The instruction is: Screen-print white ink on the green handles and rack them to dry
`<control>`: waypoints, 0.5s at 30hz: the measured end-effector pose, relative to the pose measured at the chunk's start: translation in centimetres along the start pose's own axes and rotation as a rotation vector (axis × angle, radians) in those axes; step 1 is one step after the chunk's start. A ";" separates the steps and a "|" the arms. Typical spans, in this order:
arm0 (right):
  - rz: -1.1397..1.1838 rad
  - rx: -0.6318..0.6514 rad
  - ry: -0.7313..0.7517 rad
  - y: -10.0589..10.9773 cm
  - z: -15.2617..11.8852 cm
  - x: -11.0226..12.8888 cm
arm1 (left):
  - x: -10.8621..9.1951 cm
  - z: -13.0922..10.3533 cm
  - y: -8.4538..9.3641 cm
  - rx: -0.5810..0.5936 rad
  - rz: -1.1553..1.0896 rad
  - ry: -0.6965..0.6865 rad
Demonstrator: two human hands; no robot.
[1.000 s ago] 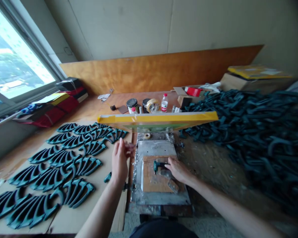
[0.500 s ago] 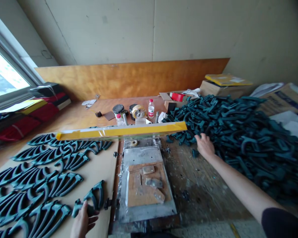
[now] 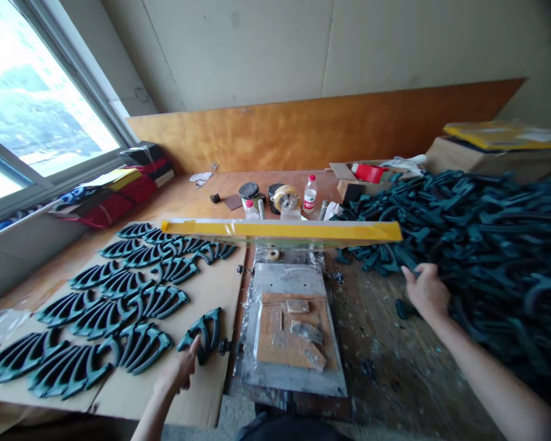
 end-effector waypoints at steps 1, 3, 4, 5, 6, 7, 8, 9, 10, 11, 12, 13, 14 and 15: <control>0.046 -0.001 0.108 0.5 -1.3 1.6 | -1.0 -0.7 0.2 0.036 -0.002 -0.029; 0.150 0.005 0.413 1.6 -5.1 5.5 | -4.4 -2.2 0.7 0.052 -0.080 -0.177; 0.210 0.023 0.565 2.2 -7.4 7.6 | -6.6 -3.0 0.9 0.046 -0.138 -0.263; 0.263 0.051 0.698 2.8 -9.7 9.6 | -9.0 -3.7 1.1 0.037 -0.189 -0.335; 0.304 0.084 0.812 3.3 -12.0 11.6 | -11.5 -4.5 1.3 0.030 -0.248 -0.400; 0.325 0.113 0.913 3.7 -14.1 13.4 | -14.2 -5.4 1.5 0.024 -0.313 -0.469; 0.324 0.131 1.001 4.1 -15.9 15.0 | -17.0 -6.5 1.8 0.022 -0.401 -0.553; 0.300 0.138 1.078 4.3 -17.4 16.3 | -19.8 -7.7 2.3 0.028 -0.566 -0.675; 0.261 0.132 1.129 4.4 -18.5 17.4 | -22.4 -9.0 3.0 0.036 -0.734 -0.779; 0.217 0.119 1.155 4.4 -19.3 18.2 | -24.5 -10.2 3.6 0.052 -0.880 -0.862; 0.175 0.102 1.164 4.4 -19.7 18.8 | -26.3 -11.2 4.1 0.069 -0.995 -0.924; 0.142 0.086 1.158 4.3 -20.0 19.1 | -27.6 -12.1 4.6 0.084 -1.055 -0.955; 0.123 0.073 1.145 4.3 -20.1 19.2 | -28.4 -12.8 4.9 0.095 -1.074 -0.969; 0.120 0.066 1.130 4.2 -20.1 19.2 | -28.7 -13.4 5.2 0.096 -1.061 -0.969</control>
Point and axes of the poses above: each hand's wrist, its own z-axis towards the middle knuckle, its own y-axis out of the back of the hand, x = y × z, the point moved 5 cm from there along z, towards the middle knuckle, and after that the axes turned 11 degrees about -z, right-handed, at the moved point
